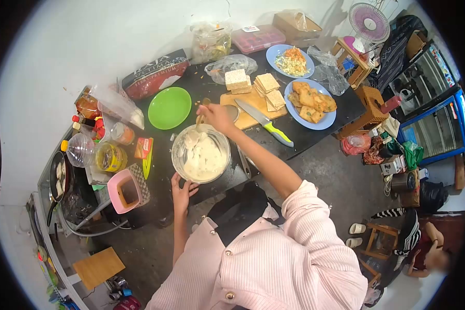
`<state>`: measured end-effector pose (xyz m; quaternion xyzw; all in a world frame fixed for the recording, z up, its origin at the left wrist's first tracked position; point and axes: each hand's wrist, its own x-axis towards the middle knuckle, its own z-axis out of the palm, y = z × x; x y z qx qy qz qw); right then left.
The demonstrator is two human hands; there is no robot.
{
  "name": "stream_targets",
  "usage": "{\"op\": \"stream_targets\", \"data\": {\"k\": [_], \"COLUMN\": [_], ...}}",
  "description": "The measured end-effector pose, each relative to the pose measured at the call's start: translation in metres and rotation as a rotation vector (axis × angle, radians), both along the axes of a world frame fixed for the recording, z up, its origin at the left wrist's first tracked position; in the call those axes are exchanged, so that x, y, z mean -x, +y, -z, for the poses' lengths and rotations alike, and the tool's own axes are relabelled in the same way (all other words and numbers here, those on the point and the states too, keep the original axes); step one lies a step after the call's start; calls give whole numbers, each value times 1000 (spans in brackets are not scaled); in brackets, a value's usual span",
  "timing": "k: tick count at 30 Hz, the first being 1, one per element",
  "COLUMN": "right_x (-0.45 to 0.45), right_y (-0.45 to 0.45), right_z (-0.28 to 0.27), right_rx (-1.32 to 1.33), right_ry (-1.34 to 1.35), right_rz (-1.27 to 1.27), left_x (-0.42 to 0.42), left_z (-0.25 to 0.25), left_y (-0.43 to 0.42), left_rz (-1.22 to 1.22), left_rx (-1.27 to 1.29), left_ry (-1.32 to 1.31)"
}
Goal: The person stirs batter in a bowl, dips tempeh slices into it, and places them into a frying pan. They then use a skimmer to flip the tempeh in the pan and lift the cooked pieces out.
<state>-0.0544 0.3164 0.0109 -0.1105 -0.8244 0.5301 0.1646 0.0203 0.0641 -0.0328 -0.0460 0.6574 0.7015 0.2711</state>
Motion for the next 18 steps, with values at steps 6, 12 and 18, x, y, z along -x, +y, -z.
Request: {"op": "stream_targets", "data": {"k": [6, 12, 18], "right_x": [21, 30, 24], "right_y": [11, 22, 16], "right_z": [-22, 9, 44], "right_rx": [-281, 52, 219], "right_ry": [17, -46, -123], "right_rz": [-194, -152, -104], "left_x": [-4, -4, -2], "left_z": [-10, -6, -3], "left_y": [4, 4, 2], "left_rz": [-36, -30, -3], "left_rx": [26, 34, 5], "left_ry": [0, 12, -17]}}
